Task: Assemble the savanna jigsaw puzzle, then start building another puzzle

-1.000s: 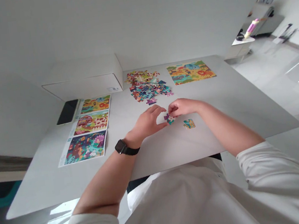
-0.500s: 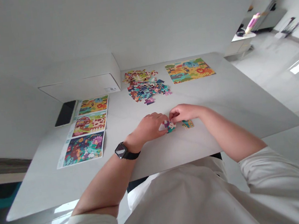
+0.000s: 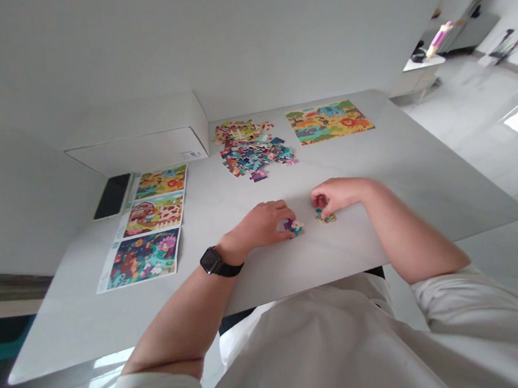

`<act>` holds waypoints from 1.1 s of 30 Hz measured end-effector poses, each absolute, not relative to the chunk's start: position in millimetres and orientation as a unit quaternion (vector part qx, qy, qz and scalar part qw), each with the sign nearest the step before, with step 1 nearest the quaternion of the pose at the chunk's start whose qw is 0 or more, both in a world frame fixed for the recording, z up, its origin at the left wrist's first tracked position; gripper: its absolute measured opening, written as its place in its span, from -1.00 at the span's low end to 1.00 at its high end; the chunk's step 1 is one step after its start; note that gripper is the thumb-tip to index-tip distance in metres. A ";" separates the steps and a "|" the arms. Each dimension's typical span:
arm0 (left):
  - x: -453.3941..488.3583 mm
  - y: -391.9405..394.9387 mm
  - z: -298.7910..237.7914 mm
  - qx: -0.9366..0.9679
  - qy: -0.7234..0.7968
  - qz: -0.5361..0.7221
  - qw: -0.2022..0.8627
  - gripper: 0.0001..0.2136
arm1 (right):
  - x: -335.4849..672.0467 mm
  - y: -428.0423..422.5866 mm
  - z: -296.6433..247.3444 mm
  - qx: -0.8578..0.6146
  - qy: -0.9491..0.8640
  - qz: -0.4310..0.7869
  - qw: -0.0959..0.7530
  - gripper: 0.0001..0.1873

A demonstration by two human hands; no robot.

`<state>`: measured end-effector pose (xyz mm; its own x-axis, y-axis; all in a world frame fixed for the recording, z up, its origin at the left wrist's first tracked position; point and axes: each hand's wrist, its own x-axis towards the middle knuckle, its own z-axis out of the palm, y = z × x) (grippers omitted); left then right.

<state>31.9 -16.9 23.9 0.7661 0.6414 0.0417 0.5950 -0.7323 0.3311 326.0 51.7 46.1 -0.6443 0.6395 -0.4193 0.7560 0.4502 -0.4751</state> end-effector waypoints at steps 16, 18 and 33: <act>19.1 -12.3 24.5 0.926 0.319 0.091 0.180 -0.74 | 321.7 51.5 39.9 0.400 0.851 -0.322 0.109 -0.68; 18.1 -11.7 25.0 0.921 0.326 0.109 0.183 -0.75 | 324.2 54.0 38.0 0.404 0.847 -0.337 0.074 -0.61; -11.6 29.4 -6.8 0.822 0.544 0.156 0.068 -0.52 | 317.2 67.0 14.4 0.480 0.826 -0.275 -0.106 -0.79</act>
